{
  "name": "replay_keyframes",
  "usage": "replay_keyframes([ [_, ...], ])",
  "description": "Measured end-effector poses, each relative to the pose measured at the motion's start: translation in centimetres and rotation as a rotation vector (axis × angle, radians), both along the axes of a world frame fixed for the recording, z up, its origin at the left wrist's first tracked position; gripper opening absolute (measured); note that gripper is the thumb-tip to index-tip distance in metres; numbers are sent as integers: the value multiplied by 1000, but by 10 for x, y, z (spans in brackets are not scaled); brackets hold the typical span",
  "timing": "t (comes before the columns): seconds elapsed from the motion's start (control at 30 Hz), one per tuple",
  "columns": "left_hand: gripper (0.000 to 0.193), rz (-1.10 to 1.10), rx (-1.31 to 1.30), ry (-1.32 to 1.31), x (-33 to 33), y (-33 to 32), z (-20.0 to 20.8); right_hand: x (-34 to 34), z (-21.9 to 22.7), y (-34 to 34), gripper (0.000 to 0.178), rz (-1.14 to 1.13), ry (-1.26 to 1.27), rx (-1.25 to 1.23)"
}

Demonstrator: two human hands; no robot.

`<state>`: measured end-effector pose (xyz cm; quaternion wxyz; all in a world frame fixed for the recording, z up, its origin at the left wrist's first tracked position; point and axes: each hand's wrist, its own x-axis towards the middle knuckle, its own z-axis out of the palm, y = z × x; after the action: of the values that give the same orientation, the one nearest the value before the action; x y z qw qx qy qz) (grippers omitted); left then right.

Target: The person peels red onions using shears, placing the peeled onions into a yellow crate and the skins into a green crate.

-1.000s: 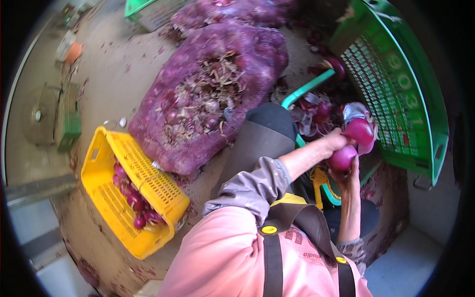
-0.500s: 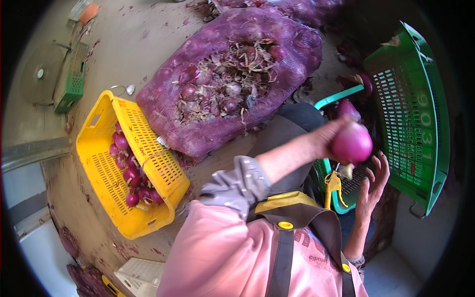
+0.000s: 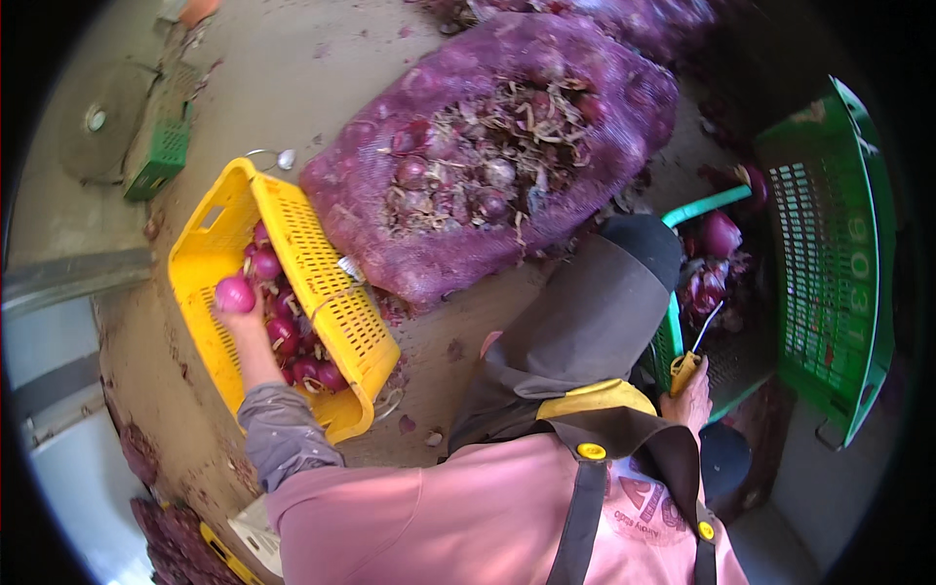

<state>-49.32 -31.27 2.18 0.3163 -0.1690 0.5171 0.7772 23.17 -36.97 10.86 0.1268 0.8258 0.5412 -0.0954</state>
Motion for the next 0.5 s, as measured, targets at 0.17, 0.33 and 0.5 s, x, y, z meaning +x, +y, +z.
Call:
replay_keyframes([
  [0.17, 43, 5, -219, -91, 15, -12, 7, 15, -1, -5, 85, -88, 30, 20],
  [0.33, 22, -477, -645, 1464, 130, 113, 17, 12, 10, -5, 79, -158, 82, -6],
  [0.5, 21, -1552, -443, 1683, 297, 200, -80, -2, 1, -13, 77, -85, 97, -93],
])
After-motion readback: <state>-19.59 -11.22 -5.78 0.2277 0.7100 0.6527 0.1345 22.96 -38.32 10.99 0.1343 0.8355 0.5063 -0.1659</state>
